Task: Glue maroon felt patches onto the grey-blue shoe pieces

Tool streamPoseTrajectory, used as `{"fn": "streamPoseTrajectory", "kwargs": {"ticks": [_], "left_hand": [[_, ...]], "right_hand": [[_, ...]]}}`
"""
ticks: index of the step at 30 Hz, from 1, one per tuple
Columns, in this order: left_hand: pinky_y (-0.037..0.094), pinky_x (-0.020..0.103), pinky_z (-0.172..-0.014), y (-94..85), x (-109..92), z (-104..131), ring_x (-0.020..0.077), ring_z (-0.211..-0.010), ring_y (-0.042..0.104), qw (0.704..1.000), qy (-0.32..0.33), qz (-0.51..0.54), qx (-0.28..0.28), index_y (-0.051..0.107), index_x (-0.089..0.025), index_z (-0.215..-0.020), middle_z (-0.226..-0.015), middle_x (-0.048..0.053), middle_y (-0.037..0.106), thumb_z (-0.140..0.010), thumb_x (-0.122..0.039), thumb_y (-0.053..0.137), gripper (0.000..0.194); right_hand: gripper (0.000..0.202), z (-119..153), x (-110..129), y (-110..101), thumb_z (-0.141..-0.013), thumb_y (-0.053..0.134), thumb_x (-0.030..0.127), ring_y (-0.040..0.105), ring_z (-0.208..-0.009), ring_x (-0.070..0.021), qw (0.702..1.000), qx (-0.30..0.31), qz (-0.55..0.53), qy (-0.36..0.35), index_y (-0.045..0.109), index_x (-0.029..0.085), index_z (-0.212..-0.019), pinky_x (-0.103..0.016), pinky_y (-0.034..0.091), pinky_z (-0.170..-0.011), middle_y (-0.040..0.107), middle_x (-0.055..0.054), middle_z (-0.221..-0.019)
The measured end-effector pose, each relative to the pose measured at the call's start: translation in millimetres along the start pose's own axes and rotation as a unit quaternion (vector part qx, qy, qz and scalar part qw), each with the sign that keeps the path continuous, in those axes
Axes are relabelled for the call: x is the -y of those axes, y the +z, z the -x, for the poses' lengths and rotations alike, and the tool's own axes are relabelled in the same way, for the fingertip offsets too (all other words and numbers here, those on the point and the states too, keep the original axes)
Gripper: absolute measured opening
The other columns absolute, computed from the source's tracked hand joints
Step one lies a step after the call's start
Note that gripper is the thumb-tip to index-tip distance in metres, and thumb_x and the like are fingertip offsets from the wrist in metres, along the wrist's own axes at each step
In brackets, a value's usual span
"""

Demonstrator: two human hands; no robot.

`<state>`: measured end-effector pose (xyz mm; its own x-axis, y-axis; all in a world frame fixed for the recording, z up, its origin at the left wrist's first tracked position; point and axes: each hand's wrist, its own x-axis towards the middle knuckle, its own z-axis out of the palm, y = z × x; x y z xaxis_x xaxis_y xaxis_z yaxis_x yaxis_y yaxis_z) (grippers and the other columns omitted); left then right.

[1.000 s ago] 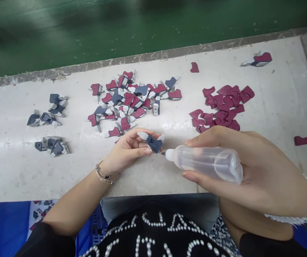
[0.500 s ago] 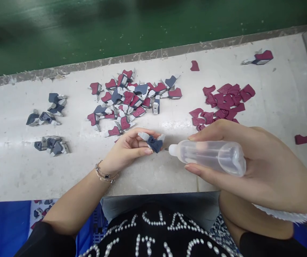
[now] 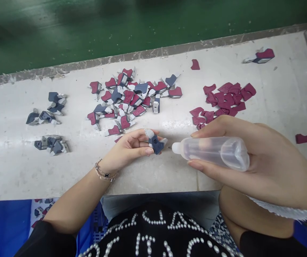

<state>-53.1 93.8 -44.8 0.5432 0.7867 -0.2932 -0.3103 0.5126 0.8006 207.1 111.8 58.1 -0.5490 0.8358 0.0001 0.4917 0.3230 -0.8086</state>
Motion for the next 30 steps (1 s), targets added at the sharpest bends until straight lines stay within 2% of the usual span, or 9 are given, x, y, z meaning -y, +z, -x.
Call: {"fn": "streamPoseTrajectory", "kwargs": {"ticks": [3, 9, 12, 16, 19, 30], "left_hand": [[0.057, 0.020, -0.078, 0.4, -2.2, -0.3, 0.0137, -0.090, 0.072, 0.999, -0.031, -0.022, 0.002, 0.071, -0.023, -0.119, -0.114, 0.007, 0.075, -0.082, -0.016, 0.078, 0.038], [0.056, 0.019, -0.074, 2.3, -4.9, -0.3, 0.0126, -0.086, 0.072, 0.999, -0.039, -0.017, 0.010, 0.071, -0.022, -0.115, -0.119, 0.008, 0.074, -0.081, -0.017, 0.078, 0.034], [0.055, 0.016, -0.068, 2.6, -5.3, -0.1, 0.0119, -0.083, 0.072, 0.999, -0.047, -0.018, 0.018, 0.069, -0.022, -0.119, -0.110, 0.008, 0.075, -0.085, -0.019, 0.075, 0.035], [0.055, 0.015, -0.070, 3.2, -5.3, 0.2, 0.0109, -0.082, 0.072, 0.998, -0.061, -0.016, 0.030, 0.068, -0.022, -0.124, -0.100, 0.006, 0.076, -0.086, -0.020, 0.074, 0.038], [0.056, 0.017, -0.071, 4.1, -5.4, 0.6, 0.0116, -0.082, 0.072, 0.997, -0.070, -0.019, 0.024, 0.069, -0.020, -0.122, -0.103, 0.007, 0.076, -0.084, -0.020, 0.076, 0.038], [0.059, 0.019, -0.075, 5.2, -7.8, 1.3, 0.0136, -0.088, 0.072, 0.996, -0.070, -0.032, 0.045, 0.069, -0.019, -0.122, -0.106, 0.009, 0.076, -0.084, -0.018, 0.075, 0.038]], "right_hand": [[0.022, -0.7, -0.3, -0.4, -0.092, 0.067, 0.040, 0.053, -0.046, -0.0076, 1.000, 0.000, 0.010, -0.003, 0.057, 0.020, -0.090, -0.024, 0.038, -0.037, 0.064, 0.005, -0.066], [0.023, -2.7, 2.0, 0.0, -0.093, 0.066, 0.039, 0.053, -0.046, -0.0050, 1.000, 0.003, 0.015, -0.010, 0.057, 0.018, -0.091, -0.021, 0.037, -0.038, 0.062, 0.006, -0.065], [0.022, -2.4, 2.9, 1.1, -0.093, 0.066, 0.039, 0.052, -0.046, -0.0050, 1.000, -0.002, 0.018, -0.009, 0.057, 0.019, -0.092, -0.021, 0.039, -0.039, 0.062, 0.006, -0.065], [0.021, -0.7, 1.3, 1.4, -0.091, 0.069, 0.038, 0.054, -0.048, -0.0059, 1.000, 0.000, -0.007, -0.004, 0.056, 0.021, -0.092, -0.021, 0.039, -0.039, 0.064, 0.006, -0.069], [0.022, -1.0, 0.9, 1.6, -0.087, 0.073, 0.035, 0.054, -0.049, -0.0066, 1.000, 0.003, -0.022, -0.003, 0.056, 0.021, -0.090, -0.022, 0.039, -0.040, 0.064, 0.007, -0.069], [0.021, -0.9, 0.1, 2.5, -0.088, 0.072, 0.038, 0.059, -0.055, -0.0100, 1.000, -0.013, -0.001, 0.014, 0.059, 0.022, -0.092, -0.026, 0.042, -0.042, 0.068, 0.004, -0.076]]}}
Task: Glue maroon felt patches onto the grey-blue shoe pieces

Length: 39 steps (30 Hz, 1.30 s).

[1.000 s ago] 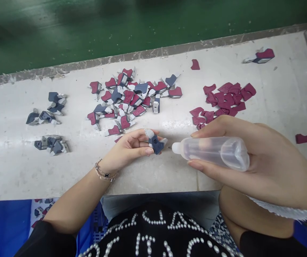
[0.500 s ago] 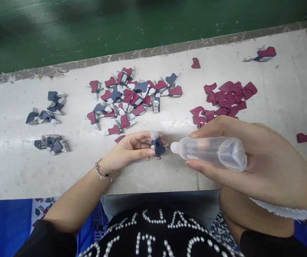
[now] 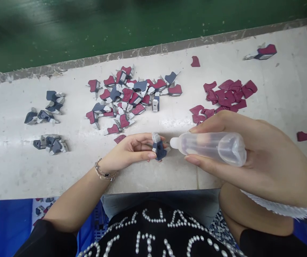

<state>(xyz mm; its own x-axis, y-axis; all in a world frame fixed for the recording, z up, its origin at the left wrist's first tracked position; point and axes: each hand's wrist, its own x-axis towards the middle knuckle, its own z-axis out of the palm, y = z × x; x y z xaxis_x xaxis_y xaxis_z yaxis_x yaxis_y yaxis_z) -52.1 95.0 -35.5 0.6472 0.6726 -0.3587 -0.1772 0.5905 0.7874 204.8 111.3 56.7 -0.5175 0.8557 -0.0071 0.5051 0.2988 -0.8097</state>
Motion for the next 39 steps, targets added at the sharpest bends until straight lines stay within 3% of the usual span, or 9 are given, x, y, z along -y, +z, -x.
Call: {"fn": "streamPoseTrajectory", "kwargs": {"ticks": [6, 11, 14, 20, 24, 31, 34, 36, 39], "left_hand": [[0.057, 0.019, -0.081, -0.3, 0, -1, 0.0133, -0.092, 0.072, 1.000, 0.009, -0.001, 0.011, 0.067, -0.021, -0.122, -0.104, 0.006, 0.075, -0.086, -0.017, 0.073, 0.036], [0.060, 0.025, -0.080, -4.7, 5, 0, 0.0155, -0.093, 0.071, 0.999, 0.045, 0.012, 0.004, 0.064, -0.023, -0.123, -0.128, 0.010, 0.065, -0.089, -0.019, 0.069, 0.034], [0.061, 0.029, -0.084, -6.0, 5, 1, 0.0143, -0.086, 0.071, 0.997, 0.061, 0.044, 0.025, 0.065, -0.024, -0.117, -0.124, 0.009, 0.065, -0.088, -0.018, 0.070, 0.030], [0.062, 0.027, -0.085, -1.7, -1, 7, 0.0101, -0.079, 0.073, 0.992, 0.088, 0.082, 0.049, 0.066, -0.026, -0.111, -0.117, 0.003, 0.067, -0.085, -0.014, 0.073, 0.030], [0.062, 0.027, -0.087, -1.0, -2, 13, 0.0102, -0.084, 0.074, 0.986, 0.116, 0.092, 0.071, 0.066, -0.027, -0.113, -0.118, 0.001, 0.066, -0.087, -0.009, 0.070, 0.032], [0.061, 0.025, -0.088, 11.0, -6, 21, 0.0142, -0.097, 0.075, 0.988, 0.121, 0.055, 0.077, 0.065, -0.023, -0.111, -0.120, 0.003, 0.067, -0.084, -0.006, 0.072, 0.032], [0.060, 0.024, -0.085, 31.9, 2, 29, 0.0158, -0.102, 0.072, 0.995, 0.077, 0.009, 0.069, 0.066, -0.019, -0.106, -0.119, 0.008, 0.068, -0.077, -0.011, 0.080, 0.033], [0.060, 0.023, -0.079, 44.6, 13, 38, 0.0179, -0.104, 0.070, 0.997, 0.042, 0.004, 0.063, 0.067, -0.017, -0.103, -0.118, 0.011, 0.068, -0.074, -0.016, 0.083, 0.033], [0.059, 0.027, -0.080, 52.1, 33, 59, 0.0205, -0.106, 0.068, 0.998, 0.032, 0.022, 0.039, 0.068, -0.015, -0.099, -0.114, 0.011, 0.070, -0.070, -0.017, 0.085, 0.033]], "right_hand": [[0.020, 1, -1, -5, -0.088, 0.073, 0.036, 0.063, -0.065, -0.0146, 1.000, -0.006, -0.010, -0.008, 0.058, 0.026, -0.096, -0.030, 0.046, -0.045, 0.069, 0.002, -0.084], [0.025, 9, -10, -23, -0.083, 0.076, 0.032, 0.062, -0.079, -0.0204, 0.997, -0.074, -0.013, -0.019, 0.061, 0.032, -0.104, -0.038, 0.052, -0.059, 0.063, -0.004, -0.096], [0.031, 6, -17, -26, -0.083, 0.074, 0.025, 0.061, -0.075, -0.0199, 0.996, -0.078, -0.036, -0.030, 0.057, 0.032, -0.108, -0.037, 0.050, -0.055, 0.062, -0.004, -0.093], [0.034, -22, -30, -1, -0.082, 0.075, 0.030, 0.063, -0.103, -0.0230, 0.990, -0.005, -0.138, 0.037, 0.064, 0.022, -0.113, -0.034, 0.054, -0.077, 0.065, -0.007, -0.118], [0.036, -35, -40, 19, -0.085, 0.072, 0.034, 0.064, -0.108, -0.0235, 0.980, 0.049, -0.189, 0.039, 0.050, 0.024, -0.112, -0.035, 0.053, -0.081, 0.068, -0.007, -0.119], [0.034, -53, -52, 51, -0.083, 0.071, 0.029, 0.060, -0.119, -0.0250, 0.988, 0.072, -0.131, 0.041, 0.048, 0.023, -0.107, -0.044, 0.045, -0.102, 0.065, -0.007, -0.125], [0.047, -46, -48, 48, -0.076, 0.078, 0.034, 0.059, -0.118, -0.0257, 0.993, 0.062, -0.088, 0.049, 0.050, 0.023, -0.112, -0.042, 0.045, -0.102, 0.063, -0.008, -0.126], [0.057, -29, -37, 37, -0.074, 0.081, 0.041, 0.059, -0.112, -0.0280, 0.997, 0.002, -0.037, 0.071, 0.048, 0.022, -0.116, -0.043, 0.047, -0.095, 0.059, -0.010, -0.125], [0.038, 3, -9, 21, -0.084, 0.072, 0.049, 0.059, -0.084, -0.0224, 0.990, -0.078, 0.046, 0.107, 0.050, 0.022, -0.101, -0.036, 0.048, -0.072, 0.060, -0.005, -0.095]]}}
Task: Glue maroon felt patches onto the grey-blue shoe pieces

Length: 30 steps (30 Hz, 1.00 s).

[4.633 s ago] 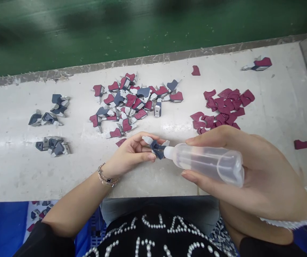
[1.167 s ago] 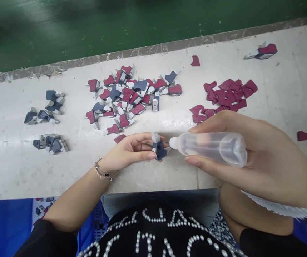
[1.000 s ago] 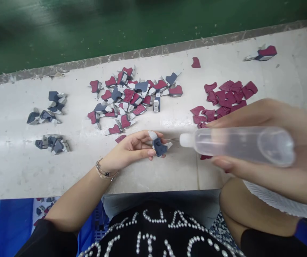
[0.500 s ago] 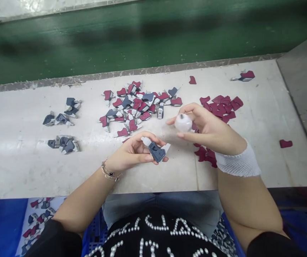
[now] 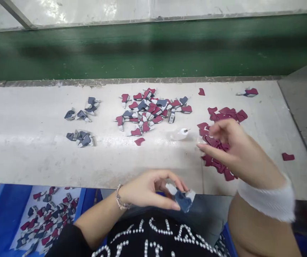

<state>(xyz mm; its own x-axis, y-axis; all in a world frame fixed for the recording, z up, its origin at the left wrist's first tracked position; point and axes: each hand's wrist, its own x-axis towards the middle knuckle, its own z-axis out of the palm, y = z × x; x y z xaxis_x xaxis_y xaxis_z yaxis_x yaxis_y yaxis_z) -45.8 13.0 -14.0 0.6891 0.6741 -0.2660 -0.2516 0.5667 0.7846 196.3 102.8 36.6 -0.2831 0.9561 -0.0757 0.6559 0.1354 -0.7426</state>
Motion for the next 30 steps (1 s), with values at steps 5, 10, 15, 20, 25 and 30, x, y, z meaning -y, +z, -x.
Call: {"fn": "streamPoseTrajectory", "kwargs": {"ticks": [5, 10, 15, 20, 25, 30], "left_hand": [[0.055, 0.026, -0.084, -10.9, 16, 47, 0.0185, -0.102, 0.068, 0.997, 0.014, 0.008, -0.076, 0.066, -0.017, -0.094, -0.112, 0.009, 0.071, -0.071, -0.015, 0.085, 0.030], [0.054, 0.021, -0.079, -21.6, 15, 74, 0.0130, -0.095, 0.068, 0.989, 0.017, 0.002, -0.144, 0.063, -0.020, -0.098, -0.118, 0.005, 0.067, -0.076, -0.017, 0.082, 0.030], [0.051, 0.017, -0.075, -29.5, 10, 85, 0.0108, -0.096, 0.066, 0.988, 0.043, -0.024, -0.148, 0.062, -0.020, -0.101, -0.120, 0.005, 0.064, -0.078, -0.019, 0.081, 0.030], [0.052, 0.022, -0.079, -31.9, 10, 85, 0.0125, -0.095, 0.067, 0.982, 0.076, -0.037, -0.167, 0.059, -0.020, -0.100, -0.121, 0.005, 0.062, -0.078, -0.023, 0.081, 0.032], [0.052, 0.031, -0.094, -27.4, 19, 65, 0.0198, -0.112, 0.064, 0.906, 0.087, -0.294, -0.291, 0.060, -0.020, -0.100, -0.119, 0.007, 0.068, -0.085, -0.022, 0.068, 0.018], [0.039, 0.049, -0.106, -24.5, 26, 33, 0.0249, -0.108, 0.064, 0.815, 0.097, -0.456, -0.343, 0.068, -0.022, -0.098, -0.109, 0.005, 0.073, -0.079, -0.016, 0.069, 0.020]], "right_hand": [[0.009, 7, 43, 41, -0.100, 0.053, 0.026, 0.062, -0.083, -0.0152, 0.973, 0.202, 0.018, -0.112, 0.062, 0.021, -0.099, -0.029, 0.050, -0.075, 0.067, -0.001, -0.092], [0.025, -47, 63, 124, -0.100, 0.056, 0.023, 0.062, -0.109, -0.0220, 0.970, 0.192, 0.101, -0.113, 0.061, 0.017, -0.123, -0.045, 0.051, -0.097, 0.064, -0.008, -0.119], [0.028, -69, 70, 145, -0.097, 0.062, 0.035, 0.064, -0.102, -0.0214, 0.953, 0.230, 0.174, -0.095, 0.063, 0.015, -0.117, -0.044, 0.055, -0.090, 0.065, -0.008, -0.116], [0.028, -65, 73, 146, -0.097, 0.062, 0.036, 0.065, -0.100, -0.0207, 0.948, 0.237, 0.197, -0.076, 0.063, 0.015, -0.116, -0.043, 0.056, -0.088, 0.065, -0.008, -0.115], [0.028, -48, 71, 134, -0.097, 0.062, 0.036, 0.064, -0.102, -0.0212, 0.962, 0.212, 0.164, -0.047, 0.063, 0.015, -0.116, -0.043, 0.055, -0.089, 0.065, -0.008, -0.116], [0.028, -15, 55, 94, -0.099, 0.058, 0.039, 0.065, -0.089, -0.0178, 0.986, 0.165, 0.025, -0.020, 0.063, 0.014, -0.112, -0.039, 0.056, -0.082, 0.066, -0.006, -0.103]]}}
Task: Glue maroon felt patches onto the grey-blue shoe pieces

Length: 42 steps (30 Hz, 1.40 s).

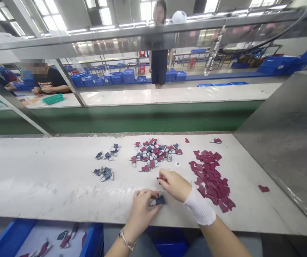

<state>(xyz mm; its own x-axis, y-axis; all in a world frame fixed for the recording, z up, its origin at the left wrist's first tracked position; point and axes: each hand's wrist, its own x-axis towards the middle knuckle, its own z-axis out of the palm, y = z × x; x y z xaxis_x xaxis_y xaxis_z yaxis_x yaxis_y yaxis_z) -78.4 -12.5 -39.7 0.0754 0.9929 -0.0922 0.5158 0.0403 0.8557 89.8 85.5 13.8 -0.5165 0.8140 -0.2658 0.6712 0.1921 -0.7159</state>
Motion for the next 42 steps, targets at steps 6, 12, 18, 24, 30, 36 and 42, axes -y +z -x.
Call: {"fn": "streamPoseTrajectory", "kwargs": {"ticks": [6, 12, 18, 24, 30, 36, 42], "left_hand": [[0.040, 0.049, -0.100, 13.3, -4, -19, 0.0269, -0.101, 0.065, 0.998, 0.008, -0.041, -0.039, 0.072, -0.021, -0.092, -0.099, 0.005, 0.074, -0.077, -0.019, 0.074, 0.016], [0.051, 0.037, -0.091, 14.1, -2, -31, 0.0231, -0.095, 0.069, 0.998, -0.006, 0.023, -0.051, 0.071, -0.021, -0.092, -0.099, 0.004, 0.077, -0.077, -0.018, 0.071, 0.015], [0.056, 0.034, -0.087, 7.9, -27, -22, 0.0223, -0.095, 0.071, 0.983, -0.027, 0.160, -0.088, 0.070, -0.021, -0.096, -0.099, 0.005, 0.076, -0.080, -0.036, 0.075, 0.023], [0.059, 0.032, -0.087, 16.6, -41, -21, 0.0204, -0.100, 0.070, 0.984, 0.008, 0.158, -0.078, 0.073, -0.023, -0.095, -0.107, 0.005, 0.073, -0.081, -0.030, 0.076, 0.016], [0.061, 0.027, -0.082, 30.0, -36, -21, 0.0168, -0.100, 0.069, 0.978, 0.061, 0.180, -0.090, 0.067, -0.023, -0.096, -0.104, 0.005, 0.067, -0.085, -0.022, 0.072, 0.013], [0.061, 0.029, -0.080, 31.3, -29, -26, 0.0169, -0.097, 0.069, 0.981, 0.088, 0.139, -0.108, 0.069, -0.022, -0.099, -0.101, 0.005, 0.069, -0.084, -0.022, 0.074, 0.016], [0.062, 0.029, -0.080, 27.2, -27, -28, 0.0159, -0.094, 0.070, 0.981, 0.124, 0.090, -0.123, 0.071, -0.022, -0.100, -0.098, 0.004, 0.072, -0.083, -0.025, 0.077, 0.019]], "right_hand": [[0.037, 48, -23, -18, -0.100, 0.052, 0.050, 0.064, -0.069, -0.0143, 0.975, -0.005, -0.221, -0.032, 0.060, 0.014, -0.106, -0.034, 0.055, -0.071, 0.064, 0.000, -0.079], [0.050, 57, -40, -5, -0.091, 0.050, 0.070, 0.070, -0.069, -0.0188, 0.942, 0.037, -0.330, -0.041, 0.041, 0.022, -0.095, -0.034, 0.055, -0.068, 0.073, -0.007, -0.079], [0.040, 73, -29, -19, -0.091, 0.063, 0.057, 0.068, -0.077, -0.0189, 0.938, 0.027, -0.343, -0.038, 0.059, 0.018, -0.083, -0.033, 0.053, -0.076, 0.071, -0.007, -0.081], [0.030, 71, -24, -34, -0.091, 0.066, 0.049, 0.071, -0.081, -0.0208, 0.933, 0.025, -0.359, -0.016, 0.070, 0.019, -0.093, -0.033, 0.056, -0.075, 0.075, -0.008, -0.087], [0.018, 66, -33, -32, -0.092, 0.068, 0.040, 0.067, -0.080, -0.0179, 0.948, -0.004, -0.317, -0.009, 0.072, 0.022, -0.090, -0.030, 0.052, -0.074, 0.072, -0.004, -0.084], [0.022, 59, -40, -23, -0.096, 0.062, 0.043, 0.066, -0.074, -0.0156, 0.939, -0.003, -0.341, 0.037, 0.061, 0.021, -0.096, -0.028, 0.054, -0.069, 0.072, -0.003, -0.081], [0.023, 50, -42, -19, -0.092, 0.068, 0.041, 0.065, -0.069, -0.0126, 0.930, 0.010, -0.364, 0.053, 0.061, 0.020, -0.088, -0.025, 0.053, -0.065, 0.070, -0.001, -0.077]]}}
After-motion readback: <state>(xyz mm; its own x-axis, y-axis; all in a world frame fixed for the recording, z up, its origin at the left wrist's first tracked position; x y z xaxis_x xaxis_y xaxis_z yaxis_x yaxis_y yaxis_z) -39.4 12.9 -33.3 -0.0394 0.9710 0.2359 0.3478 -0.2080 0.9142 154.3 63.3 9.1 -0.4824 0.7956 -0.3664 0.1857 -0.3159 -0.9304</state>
